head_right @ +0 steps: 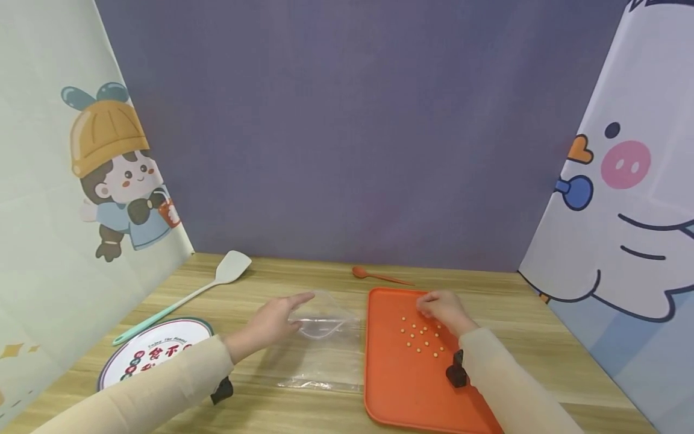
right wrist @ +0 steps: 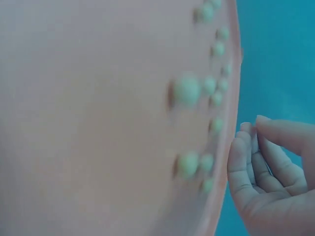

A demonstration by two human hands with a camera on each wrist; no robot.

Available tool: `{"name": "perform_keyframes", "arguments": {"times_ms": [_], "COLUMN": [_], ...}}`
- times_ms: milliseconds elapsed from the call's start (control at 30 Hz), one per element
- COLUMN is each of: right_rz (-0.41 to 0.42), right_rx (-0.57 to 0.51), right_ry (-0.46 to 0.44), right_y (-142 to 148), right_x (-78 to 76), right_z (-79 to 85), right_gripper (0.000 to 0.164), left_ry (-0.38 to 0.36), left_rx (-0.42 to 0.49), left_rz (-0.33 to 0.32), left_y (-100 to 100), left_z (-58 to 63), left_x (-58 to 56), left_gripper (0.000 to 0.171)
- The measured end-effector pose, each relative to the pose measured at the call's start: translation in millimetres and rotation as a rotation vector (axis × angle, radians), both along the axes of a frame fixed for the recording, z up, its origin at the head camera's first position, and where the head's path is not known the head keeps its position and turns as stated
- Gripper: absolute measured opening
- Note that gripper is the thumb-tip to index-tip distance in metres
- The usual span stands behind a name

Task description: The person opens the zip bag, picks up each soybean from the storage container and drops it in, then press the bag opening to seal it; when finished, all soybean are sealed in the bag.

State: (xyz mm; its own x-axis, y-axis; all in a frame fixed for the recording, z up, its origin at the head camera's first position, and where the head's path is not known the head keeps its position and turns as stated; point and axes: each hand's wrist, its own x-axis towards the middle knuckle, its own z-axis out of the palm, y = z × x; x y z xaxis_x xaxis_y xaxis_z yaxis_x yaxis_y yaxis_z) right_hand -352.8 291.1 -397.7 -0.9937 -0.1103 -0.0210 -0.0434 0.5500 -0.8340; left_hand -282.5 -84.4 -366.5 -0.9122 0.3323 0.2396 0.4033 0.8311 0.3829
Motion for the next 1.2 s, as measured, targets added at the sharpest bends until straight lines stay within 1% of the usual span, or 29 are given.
{"name": "perform_keyframes", "arguments": {"times_ms": [67,167,233,333,467,633,800,933,1067,1200], "right_rz": [-0.002,-0.004,0.016,0.036,0.072,0.128,0.204,0.261,0.269,0.261], "right_rx": [-0.02,-0.021,-0.029,-0.075,-0.13,-0.159,-0.205,-0.192,-0.145,-0.133], "right_ry": [0.005,0.012,0.024,0.036,0.048,0.041,0.055,0.099,0.15,0.164], "right_y": [-7.6,-21.1,-30.4,-47.0,-70.0,-99.0,-126.7,-145.3,-158.7,-162.8], "right_x": [1.5,5.0,8.0,11.7,16.2,22.9,26.0,28.2,29.6,30.2], "right_z": [2.5,9.1,14.9,23.0,30.4,39.8,50.5,56.7,60.0,59.7], "right_gripper": [0.035,0.034,0.035,0.034,0.031,0.026,0.021,0.021,0.02,0.019], "left_ry": [-0.015,-0.009,0.003,0.017,0.022,0.018,0.02,0.023,0.018,0.019], "left_rx": [0.014,0.012,0.006,-0.007,-0.02,-0.026,-0.024,-0.022,-0.022,-0.029], "left_rz": [-0.005,-0.009,-0.012,-0.014,-0.016,-0.025,-0.028,-0.032,-0.037,-0.046], "left_y": [0.7,1.0,1.0,0.7,1.1,2.1,2.0,1.7,1.9,1.7], "left_z": [0.8,1.0,0.9,1.3,3.8,5.2,6.5,8.3,9.4,7.6], "left_x": [0.5,0.7,0.5,0.3,0.6,-0.1,-0.4,-1.4,-1.8,-2.0], "left_gripper": [0.065,0.065,0.065,0.064,0.064,0.064,0.063,0.063,0.062,0.062]}}
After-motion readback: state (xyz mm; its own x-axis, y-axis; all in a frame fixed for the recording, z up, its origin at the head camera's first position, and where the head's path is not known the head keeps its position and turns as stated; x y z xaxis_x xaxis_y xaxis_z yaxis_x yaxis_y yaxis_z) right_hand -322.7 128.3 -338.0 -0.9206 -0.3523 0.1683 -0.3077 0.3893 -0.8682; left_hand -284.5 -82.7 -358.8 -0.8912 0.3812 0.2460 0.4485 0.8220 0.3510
